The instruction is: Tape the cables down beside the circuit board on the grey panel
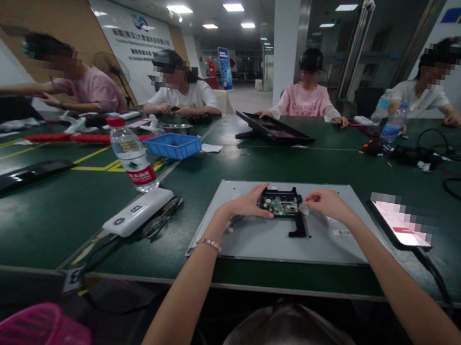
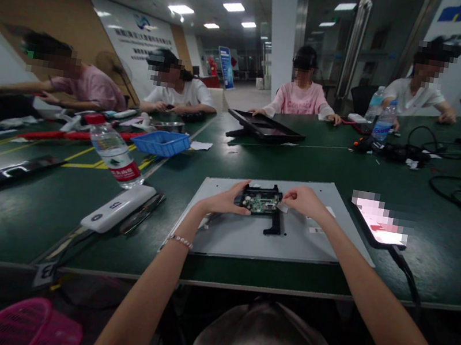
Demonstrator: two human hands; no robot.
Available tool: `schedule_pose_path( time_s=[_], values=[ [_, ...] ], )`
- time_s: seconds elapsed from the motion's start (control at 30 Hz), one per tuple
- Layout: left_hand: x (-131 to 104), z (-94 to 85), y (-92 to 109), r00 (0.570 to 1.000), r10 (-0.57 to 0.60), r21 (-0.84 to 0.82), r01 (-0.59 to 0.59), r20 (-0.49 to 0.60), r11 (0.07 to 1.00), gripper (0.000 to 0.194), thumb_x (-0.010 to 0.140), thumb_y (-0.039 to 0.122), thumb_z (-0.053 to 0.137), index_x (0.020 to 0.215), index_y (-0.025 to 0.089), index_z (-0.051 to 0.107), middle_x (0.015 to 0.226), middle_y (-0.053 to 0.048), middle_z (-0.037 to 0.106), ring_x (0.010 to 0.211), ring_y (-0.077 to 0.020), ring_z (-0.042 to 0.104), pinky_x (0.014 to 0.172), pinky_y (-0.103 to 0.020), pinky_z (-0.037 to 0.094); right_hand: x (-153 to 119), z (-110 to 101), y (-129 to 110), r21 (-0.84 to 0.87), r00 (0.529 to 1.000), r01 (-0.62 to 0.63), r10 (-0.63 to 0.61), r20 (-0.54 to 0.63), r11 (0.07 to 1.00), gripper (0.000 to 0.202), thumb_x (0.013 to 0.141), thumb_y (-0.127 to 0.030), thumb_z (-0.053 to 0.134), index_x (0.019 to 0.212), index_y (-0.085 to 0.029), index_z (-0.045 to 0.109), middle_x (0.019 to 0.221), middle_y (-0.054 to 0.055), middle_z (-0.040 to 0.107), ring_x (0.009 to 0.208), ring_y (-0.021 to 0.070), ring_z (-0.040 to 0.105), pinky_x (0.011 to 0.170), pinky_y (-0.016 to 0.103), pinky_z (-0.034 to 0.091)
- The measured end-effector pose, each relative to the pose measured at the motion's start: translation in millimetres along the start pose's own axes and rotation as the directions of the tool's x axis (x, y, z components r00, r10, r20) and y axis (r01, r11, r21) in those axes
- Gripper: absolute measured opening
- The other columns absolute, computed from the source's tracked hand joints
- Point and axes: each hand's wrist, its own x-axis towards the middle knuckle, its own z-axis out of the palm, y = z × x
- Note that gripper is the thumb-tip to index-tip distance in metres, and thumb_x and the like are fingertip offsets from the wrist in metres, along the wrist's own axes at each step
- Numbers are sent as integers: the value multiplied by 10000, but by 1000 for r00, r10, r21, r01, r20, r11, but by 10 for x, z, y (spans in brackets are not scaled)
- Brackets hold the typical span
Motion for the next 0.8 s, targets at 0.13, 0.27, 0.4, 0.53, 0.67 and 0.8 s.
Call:
schedule_pose_path(
  time_s=[0.13,0.27,0.4,0.53,0.67,0.8],
  values=[
    [-7,-1,-6,1000,-12,-7,12,7,1000,1147,624,617,698,1496,211,74,1563,-113,130,1430,-304,149,1183,-426,138,3,7,3,9,999,-4,5,-46,1000,197,744,-309,583,796,-166,708,722,36,676,700,185,601,612,270,405],
    [-5,3,-19,1000,-6,0,6,4,1000,1159,625,622,701,1495,175,80,1559,-128,133,1430,-290,155,1187,-401,136,0,6,0,9,997,3,-3,-75,1000,185,725,-320,627,803,-161,681,696,30,659,671,179,590,599,267,401],
    [-4,3,-8,1000,-4,1,4,0,1000,1152,630,615,702,1493,162,89,1556,-134,141,1429,-288,159,1188,-397,135,-3,1,-8,9,994,38,-37,-102,999,180,773,-252,577,910,-172,662,809,42,680,709,170,602,654,267,426],
    [0,2,-3,1000,1,-2,-1,0,1000,1148,628,613,703,1493,168,94,1556,-128,148,1429,-291,162,1187,-399,138,-4,13,-13,73,995,94,-90,-51,993,190,829,-198,471,870,-181,655,884,38,683,684,148,616,692,272,447],
    [-3,-1,-3,1000,-5,-7,5,-1,1000,1148,626,603,707,1494,161,100,1556,-131,149,1429,-304,154,1187,-402,138,-19,25,-26,89,995,96,-96,-7,991,202,854,-289,502,906,-190,670,919,43,694,699,157,631,687,282,459],
    [-6,0,1,1000,-10,-9,10,5,1000,1146,630,609,705,1494,165,97,1558,-137,137,1428,-304,157,1184,-413,143,-37,32,-36,88,992,91,-98,77,992,268,752,-285,651,1005,-196,658,954,41,701,750,165,639,676,272,470]
  ],
)
